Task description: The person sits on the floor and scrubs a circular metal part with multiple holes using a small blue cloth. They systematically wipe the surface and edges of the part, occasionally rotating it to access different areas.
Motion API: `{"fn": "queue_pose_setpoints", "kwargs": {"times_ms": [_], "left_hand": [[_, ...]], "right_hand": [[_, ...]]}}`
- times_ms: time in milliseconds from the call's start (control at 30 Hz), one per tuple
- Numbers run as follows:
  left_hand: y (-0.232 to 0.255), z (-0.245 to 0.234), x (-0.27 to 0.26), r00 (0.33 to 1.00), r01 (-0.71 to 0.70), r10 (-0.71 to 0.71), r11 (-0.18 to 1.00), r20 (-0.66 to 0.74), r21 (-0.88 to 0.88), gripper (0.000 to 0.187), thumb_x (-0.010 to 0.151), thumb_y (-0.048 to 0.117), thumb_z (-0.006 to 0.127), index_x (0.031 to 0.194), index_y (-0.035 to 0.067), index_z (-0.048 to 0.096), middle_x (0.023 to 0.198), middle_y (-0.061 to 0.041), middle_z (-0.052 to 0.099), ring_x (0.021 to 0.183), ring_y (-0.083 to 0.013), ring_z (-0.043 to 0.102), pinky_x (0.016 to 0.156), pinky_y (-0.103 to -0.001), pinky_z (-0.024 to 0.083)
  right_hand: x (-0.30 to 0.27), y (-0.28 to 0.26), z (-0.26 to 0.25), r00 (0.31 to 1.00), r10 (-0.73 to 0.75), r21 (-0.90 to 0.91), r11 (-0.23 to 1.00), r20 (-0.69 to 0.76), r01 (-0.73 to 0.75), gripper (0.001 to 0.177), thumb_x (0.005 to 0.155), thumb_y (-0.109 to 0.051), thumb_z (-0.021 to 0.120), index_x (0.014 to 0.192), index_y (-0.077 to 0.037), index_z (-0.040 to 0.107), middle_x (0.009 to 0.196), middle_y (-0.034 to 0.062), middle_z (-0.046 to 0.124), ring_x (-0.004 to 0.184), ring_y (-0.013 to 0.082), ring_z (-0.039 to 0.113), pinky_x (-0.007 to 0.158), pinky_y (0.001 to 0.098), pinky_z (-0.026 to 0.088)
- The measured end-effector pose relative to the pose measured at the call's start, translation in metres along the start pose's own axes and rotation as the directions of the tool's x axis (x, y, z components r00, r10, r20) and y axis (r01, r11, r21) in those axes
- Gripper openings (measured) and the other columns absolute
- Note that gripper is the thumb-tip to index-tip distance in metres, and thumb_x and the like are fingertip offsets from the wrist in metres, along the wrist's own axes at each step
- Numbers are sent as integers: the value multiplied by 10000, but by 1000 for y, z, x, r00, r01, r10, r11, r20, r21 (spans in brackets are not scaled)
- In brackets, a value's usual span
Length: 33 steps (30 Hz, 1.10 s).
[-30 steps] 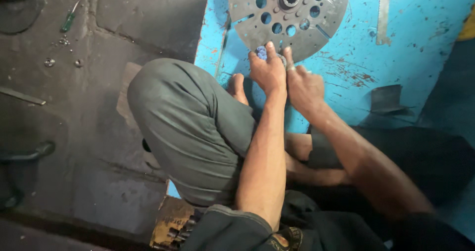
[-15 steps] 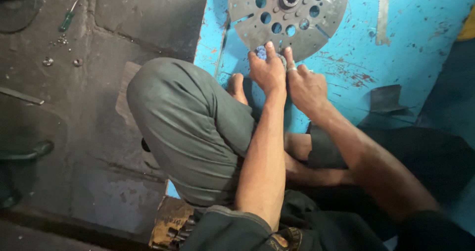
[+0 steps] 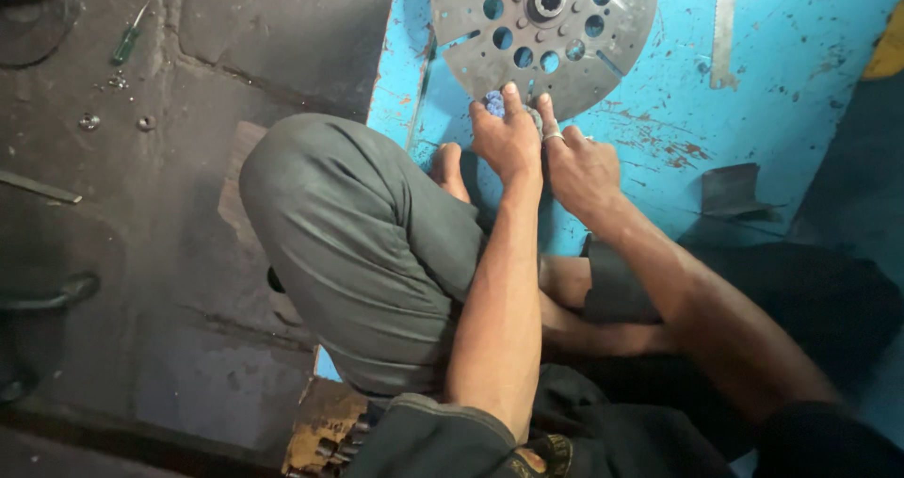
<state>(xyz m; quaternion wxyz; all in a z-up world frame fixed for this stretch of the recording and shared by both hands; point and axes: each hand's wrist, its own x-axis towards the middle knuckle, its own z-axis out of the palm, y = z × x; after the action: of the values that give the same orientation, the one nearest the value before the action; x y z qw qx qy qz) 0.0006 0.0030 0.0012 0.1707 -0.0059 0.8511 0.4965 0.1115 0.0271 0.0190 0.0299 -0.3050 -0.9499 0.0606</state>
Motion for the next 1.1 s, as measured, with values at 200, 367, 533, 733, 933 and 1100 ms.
{"fn": "queue_pose_setpoints", "kwargs": {"times_ms": [200,367,533,733,933,1100], "left_hand": [[1,-3,0,999,32,-32,999,20,-4,473,926,396,679,1041,-58,610,989,-297,723,964,-492,698,858,-529,542],[-1,-5,1,1000,-21,21,999,-4,-40,457,928,369,683,1064,-61,612,1013,-307,710,976,-504,684,861,-534,537],[3,0,0,1000,-24,24,999,-8,-24,456,921,372,680,1059,-58,617,1008,-296,725,972,-489,697,866,-528,535],[1,2,-1,1000,-19,19,1000,1,-22,463,935,386,671,1058,-58,620,1010,-288,726,958,-484,698,871,-531,525],[-2,-1,-1,1000,1,-1,1000,2,25,478,936,394,679,1067,-63,620,1032,-307,716,1001,-497,684,891,-529,529],[-1,-6,-1,1000,-22,22,1000,-18,7,467,925,376,680,1081,-59,615,1055,-309,715,999,-506,681,881,-534,524]], "right_hand": [[1,-1,0,1000,8,-8,1000,12,-8,741,908,-104,594,1610,-11,374,867,153,696,635,336,688,540,467,536],[4,-3,2,994,106,47,993,10,-107,721,919,-122,593,1606,-37,392,846,159,696,638,343,691,539,479,536],[8,3,-2,993,112,18,994,-35,-112,698,933,-136,589,1601,-48,406,829,158,693,614,339,682,535,472,537],[8,3,-1,991,123,66,991,-53,-120,707,906,-132,598,1579,-6,420,799,168,693,576,361,668,493,494,517],[8,3,3,988,132,80,989,-82,-125,686,934,-133,608,1589,-34,429,805,170,688,567,367,652,513,509,513],[7,1,7,984,146,114,984,-105,-134,702,927,-125,605,1596,-27,420,792,170,675,582,365,652,530,512,517]]}}
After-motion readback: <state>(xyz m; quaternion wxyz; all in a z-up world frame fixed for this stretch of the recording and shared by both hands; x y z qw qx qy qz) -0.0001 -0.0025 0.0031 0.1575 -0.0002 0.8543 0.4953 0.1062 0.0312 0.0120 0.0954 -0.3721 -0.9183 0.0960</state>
